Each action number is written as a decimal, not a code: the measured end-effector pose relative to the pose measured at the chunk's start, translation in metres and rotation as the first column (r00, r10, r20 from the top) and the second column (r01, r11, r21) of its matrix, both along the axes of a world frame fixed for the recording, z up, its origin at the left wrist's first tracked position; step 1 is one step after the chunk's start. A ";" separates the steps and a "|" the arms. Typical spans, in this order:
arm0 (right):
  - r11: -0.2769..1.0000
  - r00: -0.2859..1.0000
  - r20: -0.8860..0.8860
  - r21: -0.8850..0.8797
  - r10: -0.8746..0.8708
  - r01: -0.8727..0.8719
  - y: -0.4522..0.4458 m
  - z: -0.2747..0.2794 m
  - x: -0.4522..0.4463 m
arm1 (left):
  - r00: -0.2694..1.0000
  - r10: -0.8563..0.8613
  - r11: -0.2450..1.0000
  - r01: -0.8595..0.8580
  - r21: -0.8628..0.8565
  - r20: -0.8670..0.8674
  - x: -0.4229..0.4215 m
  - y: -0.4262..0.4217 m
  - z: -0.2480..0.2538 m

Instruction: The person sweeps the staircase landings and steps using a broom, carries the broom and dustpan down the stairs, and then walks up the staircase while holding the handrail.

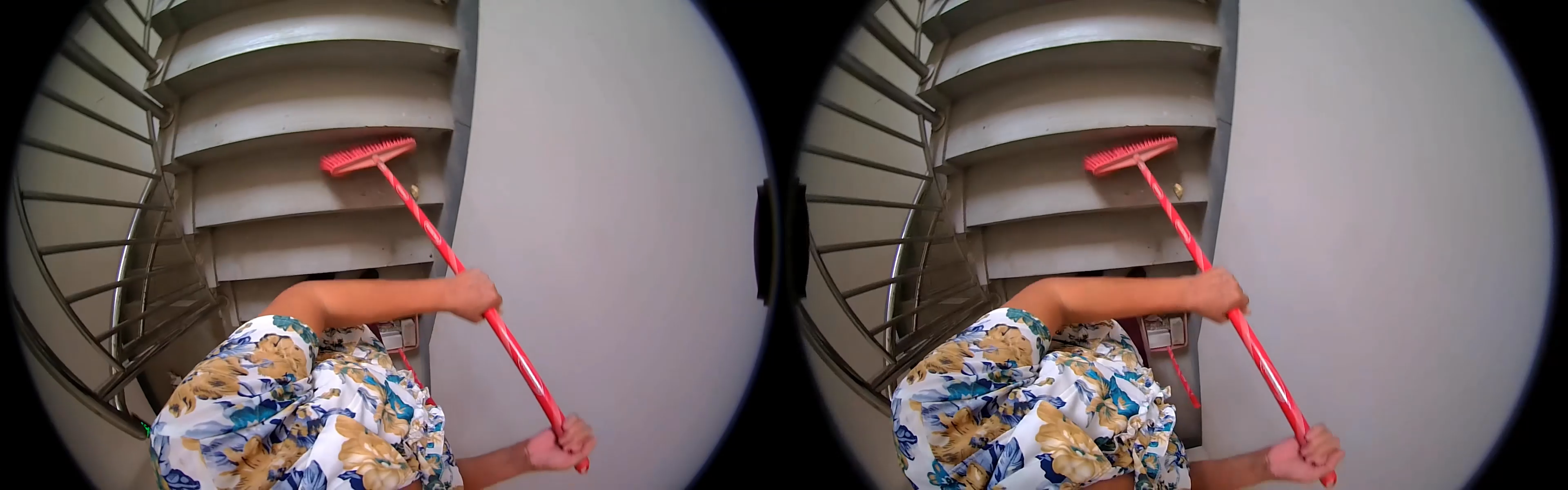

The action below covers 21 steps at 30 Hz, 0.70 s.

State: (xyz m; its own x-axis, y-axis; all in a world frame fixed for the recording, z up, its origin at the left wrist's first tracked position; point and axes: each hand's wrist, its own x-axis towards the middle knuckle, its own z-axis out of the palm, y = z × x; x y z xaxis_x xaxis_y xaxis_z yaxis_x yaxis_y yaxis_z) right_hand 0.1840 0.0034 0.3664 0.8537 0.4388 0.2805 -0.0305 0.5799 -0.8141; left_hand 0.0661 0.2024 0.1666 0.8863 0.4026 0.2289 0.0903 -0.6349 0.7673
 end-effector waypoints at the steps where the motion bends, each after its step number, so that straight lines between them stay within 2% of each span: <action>1: 0.998 0.998 -0.006 0.006 0.056 -0.056 0.008 -0.017 0.006 | 0.999 0.048 0.998 -0.049 0.042 0.022 -0.001 0.017 -0.014; 3: 0.992 0.992 -0.009 0.016 0.123 -0.123 0.045 -0.032 -0.009 | 0.996 0.091 0.992 -0.089 0.085 -0.019 -0.012 0.051 -0.030; 5: 0.997 0.998 -0.062 -0.067 -0.027 0.023 0.067 -0.037 -0.026 | 0.989 0.136 0.983 -0.127 0.129 -0.059 -0.017 0.059 -0.037; 7: 0.993 0.998 -0.055 -0.117 -0.018 0.012 0.068 -0.034 -0.024 | 0.980 0.193 0.968 -0.197 0.158 0.044 -0.014 0.055 -0.040; 8: 0.984 0.997 -0.055 -0.176 -0.044 0.034 0.060 -0.033 -0.025 | 0.982 0.184 0.969 -0.188 0.158 0.042 -0.011 0.048 -0.041; 12: 0.989 0.992 -0.092 -0.135 -0.082 0.069 0.023 -0.020 -0.020 | 0.993 0.103 0.990 -0.108 0.086 0.063 0.000 0.012 -0.035; 14: 0.990 0.997 -0.055 -0.135 -0.055 0.047 0.002 -0.013 -0.016 | 0.992 0.054 0.998 -0.055 0.007 0.110 0.004 -0.011 -0.035; 16: 0.989 0.997 -0.040 -0.135 -0.070 0.064 -0.012 -0.007 -0.015 | 0.995 0.007 1.000 -0.007 0.000 0.095 0.005 -0.024 -0.025; 18: 0.978 0.990 0.009 -0.154 -0.141 0.140 -0.026 0.001 -0.016 | 0.996 -0.040 0.999 0.041 -0.008 0.080 0.006 -0.033 -0.013; 20: 0.991 0.996 0.025 -0.102 -0.084 0.086 -0.034 0.009 -0.012 | 0.990 -0.101 0.994 0.103 -0.018 0.102 0.004 -0.038 0.004; 21: 0.979 0.983 0.018 -0.083 -0.183 0.184 -0.025 0.021 -0.021 | 0.989 -0.126 0.992 0.128 -0.021 0.080 0.001 -0.036 0.017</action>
State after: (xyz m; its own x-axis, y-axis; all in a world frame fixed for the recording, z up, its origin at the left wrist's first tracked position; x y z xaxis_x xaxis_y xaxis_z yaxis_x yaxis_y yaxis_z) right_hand 0.1631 -0.0221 0.3877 0.9191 0.2969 0.2590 0.0793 0.5045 -0.8598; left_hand 0.0671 0.1661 0.1840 0.9104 0.2947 0.2903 -0.0507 -0.6169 0.7854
